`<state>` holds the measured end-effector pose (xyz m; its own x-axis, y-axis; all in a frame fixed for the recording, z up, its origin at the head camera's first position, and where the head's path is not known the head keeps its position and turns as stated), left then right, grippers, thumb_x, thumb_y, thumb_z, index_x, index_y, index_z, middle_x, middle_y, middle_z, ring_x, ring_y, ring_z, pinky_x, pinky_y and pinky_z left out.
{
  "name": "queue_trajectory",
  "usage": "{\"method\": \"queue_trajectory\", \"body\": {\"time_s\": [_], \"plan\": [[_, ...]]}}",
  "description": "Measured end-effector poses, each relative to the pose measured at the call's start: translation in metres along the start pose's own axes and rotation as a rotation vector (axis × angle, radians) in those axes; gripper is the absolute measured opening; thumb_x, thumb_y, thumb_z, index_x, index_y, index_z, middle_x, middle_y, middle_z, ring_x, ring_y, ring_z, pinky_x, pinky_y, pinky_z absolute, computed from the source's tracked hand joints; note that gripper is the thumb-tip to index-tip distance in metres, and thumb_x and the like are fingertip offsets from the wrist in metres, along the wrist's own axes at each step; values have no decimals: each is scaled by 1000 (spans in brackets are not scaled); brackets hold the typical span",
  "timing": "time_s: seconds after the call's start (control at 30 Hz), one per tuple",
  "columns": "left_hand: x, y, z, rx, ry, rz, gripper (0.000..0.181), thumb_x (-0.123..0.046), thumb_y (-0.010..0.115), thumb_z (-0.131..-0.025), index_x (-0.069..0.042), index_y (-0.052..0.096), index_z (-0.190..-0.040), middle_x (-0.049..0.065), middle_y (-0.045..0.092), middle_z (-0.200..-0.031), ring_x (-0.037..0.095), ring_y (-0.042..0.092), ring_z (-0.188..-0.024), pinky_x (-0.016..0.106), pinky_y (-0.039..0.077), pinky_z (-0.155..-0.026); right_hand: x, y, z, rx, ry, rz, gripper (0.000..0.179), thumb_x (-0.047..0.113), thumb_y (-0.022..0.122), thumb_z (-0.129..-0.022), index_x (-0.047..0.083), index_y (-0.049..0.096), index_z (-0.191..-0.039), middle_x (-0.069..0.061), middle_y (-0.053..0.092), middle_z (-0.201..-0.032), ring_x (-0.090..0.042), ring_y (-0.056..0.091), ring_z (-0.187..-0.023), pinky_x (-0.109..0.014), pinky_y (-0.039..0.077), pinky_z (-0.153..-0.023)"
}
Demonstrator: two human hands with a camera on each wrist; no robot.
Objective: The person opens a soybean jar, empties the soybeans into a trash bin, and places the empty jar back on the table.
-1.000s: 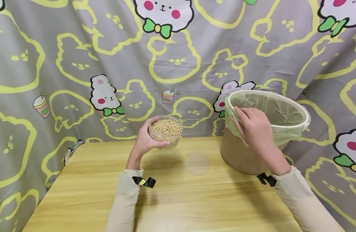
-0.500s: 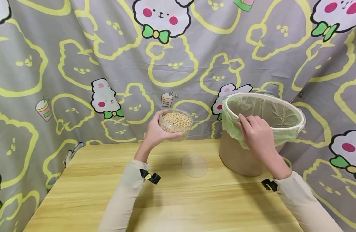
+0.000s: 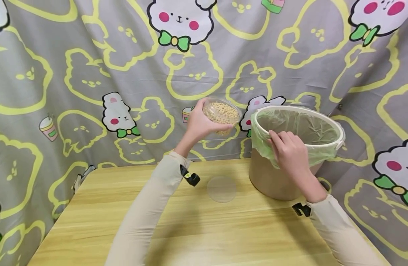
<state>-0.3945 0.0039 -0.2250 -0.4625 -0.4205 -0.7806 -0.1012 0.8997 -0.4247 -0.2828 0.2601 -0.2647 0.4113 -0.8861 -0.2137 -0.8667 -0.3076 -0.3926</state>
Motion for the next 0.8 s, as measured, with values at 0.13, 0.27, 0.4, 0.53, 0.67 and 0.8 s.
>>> {"method": "queue_trajectory", "body": {"time_s": [0.13, 0.27, 0.4, 0.53, 0.67, 0.8], "plan": [[-9, 13, -11, 0, -17, -55, 126, -57, 97, -51, -24, 36, -156, 1, 49, -152, 21, 52, -132, 44, 52, -103, 1, 0, 0, -6, 2, -7, 23, 7, 69, -95, -5, 72, -113, -18, 63, -80, -38, 57, -69, -46, 44, -56], [-17, 27, -19, 2, -14, -103, 124, -57, 97, -50, -25, 39, -154, 0, 53, -146, 21, 54, -127, 44, 53, -100, 0, -1, 0, -29, 18, -32, 23, 5, 70, -92, -5, 72, -113, -18, 63, -79, -38, 56, -69, -47, 43, -57], [-27, 41, -26, 13, 22, -153, 124, -57, 97, -51, -22, 39, -154, 1, 54, -144, 23, 55, -127, 44, 52, -101, -1, -1, 0, -43, 27, -40, 23, 5, 70, -91, -4, 73, -112, -17, 63, -79, -38, 56, -69, -48, 43, -57], [-37, 54, -32, 29, 54, -218, 127, -57, 97, -51, -22, 35, -156, 3, 53, -145, 22, 55, -126, 42, 53, -101, -1, 0, 0, -45, 25, -39, 23, 4, 71, -91, -4, 73, -112, -16, 62, -78, -37, 56, -69, -47, 43, -57], [-48, 64, -37, 34, 98, -319, 124, -55, 96, -52, -22, 36, -156, 3, 53, -145, 21, 55, -126, 41, 54, -99, 0, 1, 0, -42, 22, -40, 23, 4, 71, -91, -4, 73, -112, -16, 62, -78, -37, 56, -68, -46, 42, -56], [-59, 72, -39, 48, 141, -423, 122, -55, 95, -55, -21, 35, -156, 4, 48, -151, 22, 50, -134, 42, 54, -100, 0, 0, 0, -40, 20, -42, 23, 3, 71, -90, -4, 73, -112, -16, 62, -78, -36, 56, -69, -46, 42, -56]]}}
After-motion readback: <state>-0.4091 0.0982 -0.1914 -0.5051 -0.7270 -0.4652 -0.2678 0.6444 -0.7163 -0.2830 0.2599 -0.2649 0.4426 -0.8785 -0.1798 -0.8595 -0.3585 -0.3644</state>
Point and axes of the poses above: each hand's wrist, its own z-axis away from the middle knuckle, its own y-axis out of the palm, x = y × z, the point moved 6 cm from there along -z, towards the middle knuckle
